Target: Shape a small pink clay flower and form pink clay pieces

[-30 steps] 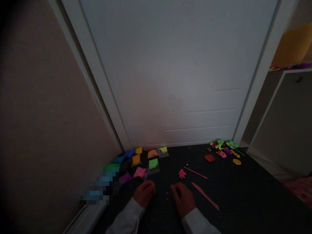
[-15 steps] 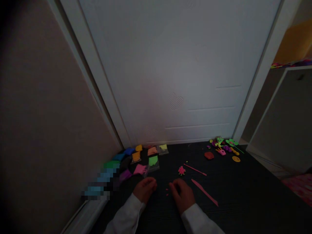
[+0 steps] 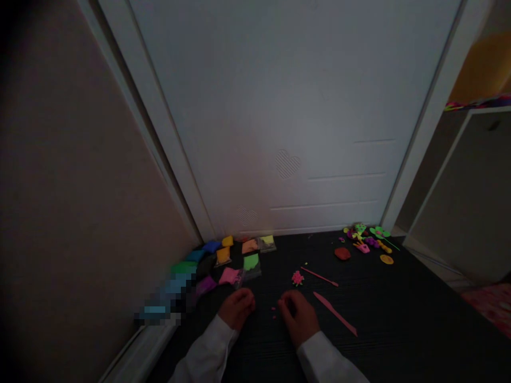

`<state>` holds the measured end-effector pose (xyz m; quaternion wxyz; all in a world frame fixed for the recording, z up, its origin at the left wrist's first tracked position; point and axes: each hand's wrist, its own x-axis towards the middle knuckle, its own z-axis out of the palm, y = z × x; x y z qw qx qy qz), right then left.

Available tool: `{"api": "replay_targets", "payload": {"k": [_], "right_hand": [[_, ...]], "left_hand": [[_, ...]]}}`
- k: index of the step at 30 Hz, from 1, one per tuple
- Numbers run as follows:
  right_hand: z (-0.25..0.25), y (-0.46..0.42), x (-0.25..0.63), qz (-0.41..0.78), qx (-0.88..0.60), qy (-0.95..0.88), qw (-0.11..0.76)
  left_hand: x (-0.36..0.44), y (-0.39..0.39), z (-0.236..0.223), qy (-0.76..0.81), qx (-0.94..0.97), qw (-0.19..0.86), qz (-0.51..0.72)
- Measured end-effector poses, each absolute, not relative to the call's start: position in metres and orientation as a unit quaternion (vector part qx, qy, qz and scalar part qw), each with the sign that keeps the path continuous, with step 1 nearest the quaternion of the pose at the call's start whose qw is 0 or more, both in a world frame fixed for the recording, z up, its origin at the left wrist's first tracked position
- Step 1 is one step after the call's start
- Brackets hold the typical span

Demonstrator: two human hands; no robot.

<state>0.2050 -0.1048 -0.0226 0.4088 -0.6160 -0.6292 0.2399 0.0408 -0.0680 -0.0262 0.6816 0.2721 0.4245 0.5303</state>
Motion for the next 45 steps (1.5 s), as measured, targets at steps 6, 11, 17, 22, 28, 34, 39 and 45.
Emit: {"api": "replay_targets", "payload": {"k": [6, 11, 17, 22, 28, 34, 39, 45], "right_hand": [[-0.012, -0.109, 0.207, 0.227, -0.609, -0.656, 0.385], [-0.012, -0.108, 0.206, 0.232, -0.621, -0.646, 0.378], [-0.017, -0.108, 0.209, 0.251, -0.589, -0.647, 0.413], [-0.011, -0.109, 0.209, 0.252, -0.590, -0.657, 0.397], [-0.011, -0.109, 0.209, 0.254, -0.600, -0.653, 0.385], [-0.011, -0.108, 0.209, 0.269, -0.597, -0.647, 0.391], [-0.010, -0.109, 0.210, 0.272, -0.599, -0.647, 0.386], [-0.015, -0.107, 0.210, 0.264, -0.601, -0.650, 0.381]], "left_hand": [[0.041, -0.069, -0.024, 0.425, 0.243, 0.692, 0.531], [0.039, -0.068, -0.026, 0.419, 0.235, 0.697, 0.532], [0.038, -0.068, -0.028, 0.415, 0.238, 0.701, 0.529], [0.039, -0.067, -0.027, 0.424, 0.244, 0.702, 0.518], [0.037, -0.068, -0.024, 0.405, 0.249, 0.717, 0.509], [0.038, -0.066, -0.027, 0.423, 0.243, 0.706, 0.514], [0.039, -0.066, -0.027, 0.432, 0.251, 0.697, 0.514], [0.039, -0.067, -0.028, 0.429, 0.253, 0.690, 0.526]]}}
